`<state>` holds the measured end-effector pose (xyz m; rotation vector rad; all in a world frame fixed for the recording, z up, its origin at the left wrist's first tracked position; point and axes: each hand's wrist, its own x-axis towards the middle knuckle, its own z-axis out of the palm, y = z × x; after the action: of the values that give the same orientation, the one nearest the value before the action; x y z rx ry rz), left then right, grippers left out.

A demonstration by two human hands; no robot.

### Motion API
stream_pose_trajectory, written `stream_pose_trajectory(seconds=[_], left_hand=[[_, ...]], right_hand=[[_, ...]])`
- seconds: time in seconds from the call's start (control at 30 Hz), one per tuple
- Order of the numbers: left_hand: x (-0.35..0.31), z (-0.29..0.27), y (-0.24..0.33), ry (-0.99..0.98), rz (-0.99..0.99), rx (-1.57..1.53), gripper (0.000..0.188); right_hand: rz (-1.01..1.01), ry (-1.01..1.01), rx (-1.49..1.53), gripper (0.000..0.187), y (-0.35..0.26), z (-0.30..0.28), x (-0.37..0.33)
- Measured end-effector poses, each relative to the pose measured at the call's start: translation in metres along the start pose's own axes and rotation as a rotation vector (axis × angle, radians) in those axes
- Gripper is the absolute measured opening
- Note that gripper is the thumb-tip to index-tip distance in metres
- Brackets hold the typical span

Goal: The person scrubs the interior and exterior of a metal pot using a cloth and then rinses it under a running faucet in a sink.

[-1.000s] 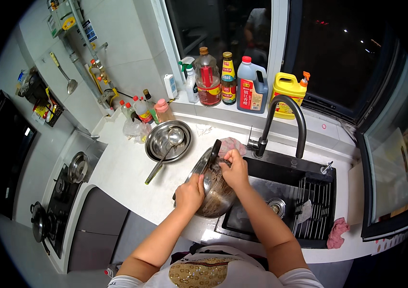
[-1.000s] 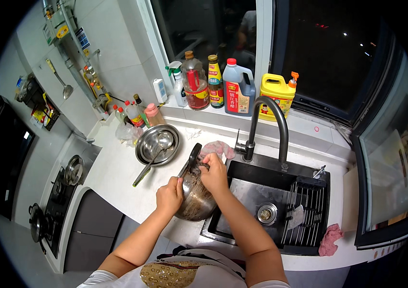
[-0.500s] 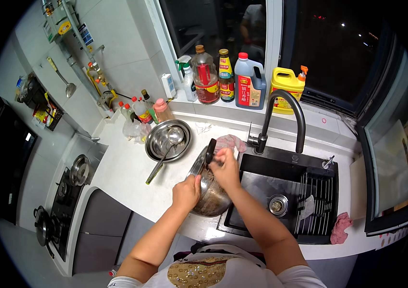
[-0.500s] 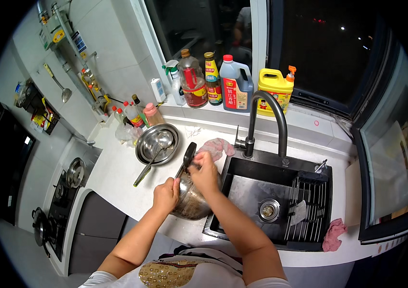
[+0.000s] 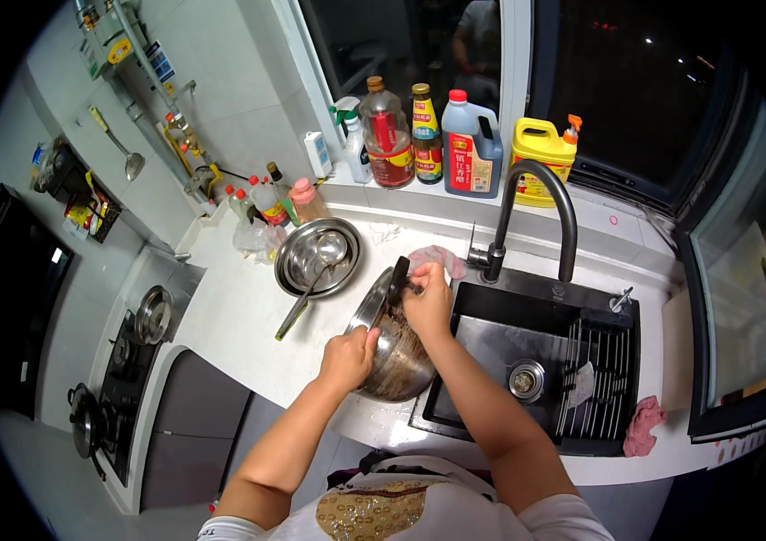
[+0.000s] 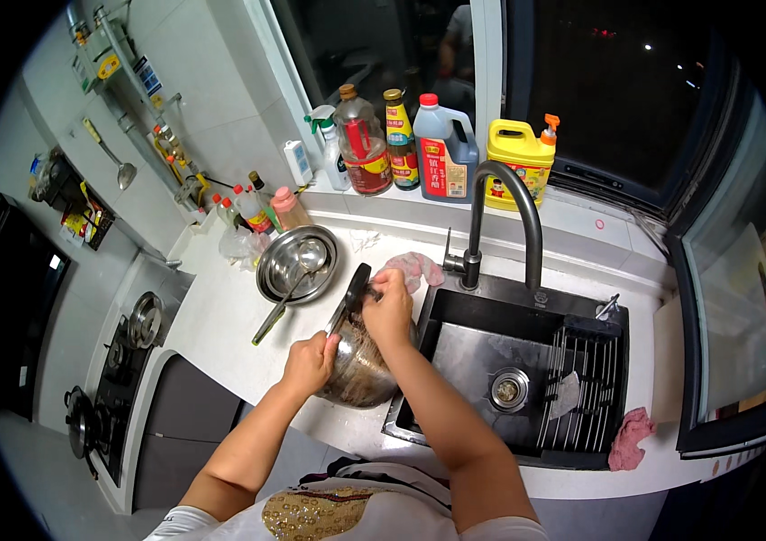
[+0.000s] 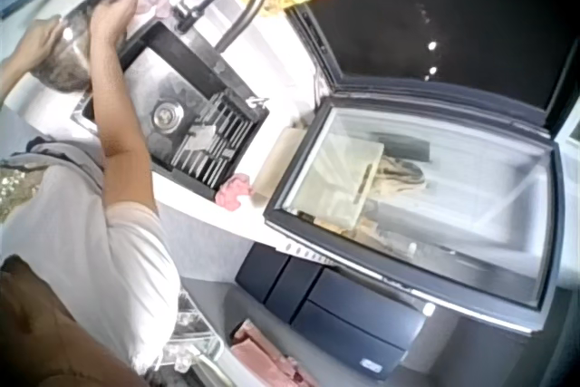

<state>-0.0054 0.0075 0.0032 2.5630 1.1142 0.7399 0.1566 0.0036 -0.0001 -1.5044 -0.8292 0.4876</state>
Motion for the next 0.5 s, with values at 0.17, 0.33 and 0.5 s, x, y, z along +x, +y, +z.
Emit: stream_pose_trajectory(seconds=[0.17, 0.33, 0.5], left_hand=[[-0.001, -0.001, -0.005, -0.014, -0.015, -0.016, 0.035], [0.001, -0.005, 0.0, -0.034, -0.043, -0.073, 0.036], [0.0, -0.006, -0.005, -0.03, -0.053, -0.08, 0.036]], right_hand=[[-0.04, -0.017, 0.013, 0.029, -0.004, 0.005, -0.016], [-0.019, 0.011, -0.007, 0.032, 0.001, 0.004, 0.006], [-0.044, -0.119, -0.029, 0.032, -0.012, -0.001, -0.017]])
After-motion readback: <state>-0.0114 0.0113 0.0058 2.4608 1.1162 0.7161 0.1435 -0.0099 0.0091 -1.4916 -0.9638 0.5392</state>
